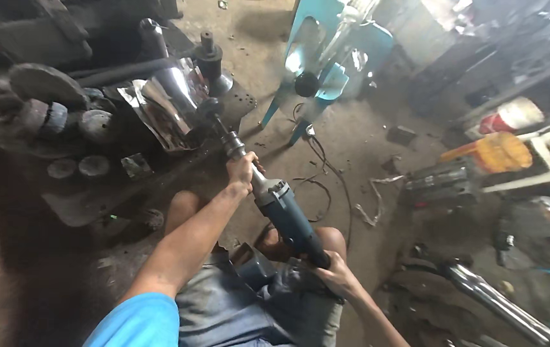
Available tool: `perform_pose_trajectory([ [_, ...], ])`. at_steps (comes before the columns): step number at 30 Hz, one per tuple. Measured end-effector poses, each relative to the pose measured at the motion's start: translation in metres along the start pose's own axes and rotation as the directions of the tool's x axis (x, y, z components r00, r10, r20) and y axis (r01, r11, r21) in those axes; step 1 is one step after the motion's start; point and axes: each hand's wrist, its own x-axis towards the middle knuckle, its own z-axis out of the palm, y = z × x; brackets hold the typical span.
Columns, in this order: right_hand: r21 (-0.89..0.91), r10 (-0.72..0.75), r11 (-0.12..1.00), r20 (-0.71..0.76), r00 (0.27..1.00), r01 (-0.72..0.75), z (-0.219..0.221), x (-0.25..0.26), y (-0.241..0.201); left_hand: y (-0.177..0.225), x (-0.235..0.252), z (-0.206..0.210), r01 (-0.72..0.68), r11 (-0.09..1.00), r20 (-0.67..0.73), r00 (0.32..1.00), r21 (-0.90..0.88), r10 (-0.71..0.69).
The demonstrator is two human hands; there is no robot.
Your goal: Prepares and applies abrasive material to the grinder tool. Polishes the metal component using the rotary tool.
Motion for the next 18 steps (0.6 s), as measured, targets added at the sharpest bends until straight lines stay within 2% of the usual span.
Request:
perform_pose_trajectory([
  [10, -0.248, -0.031, 0.968, -0.018, 0.999, 0.026, 0.009, -0.007, -0.012, -0.009, -0.007, -0.054, -0.126, 0.986, 0.072, 0.988, -0.110, 0.134],
  [18, -0.197, -0.015, 0.980, -0.027, 1.000, 0.010, 0.006, -0.005, -0.011, -0.003, -0.006, -0.035, -0.085, 0.990, 0.058, 0.994, -0.110, 0.092],
])
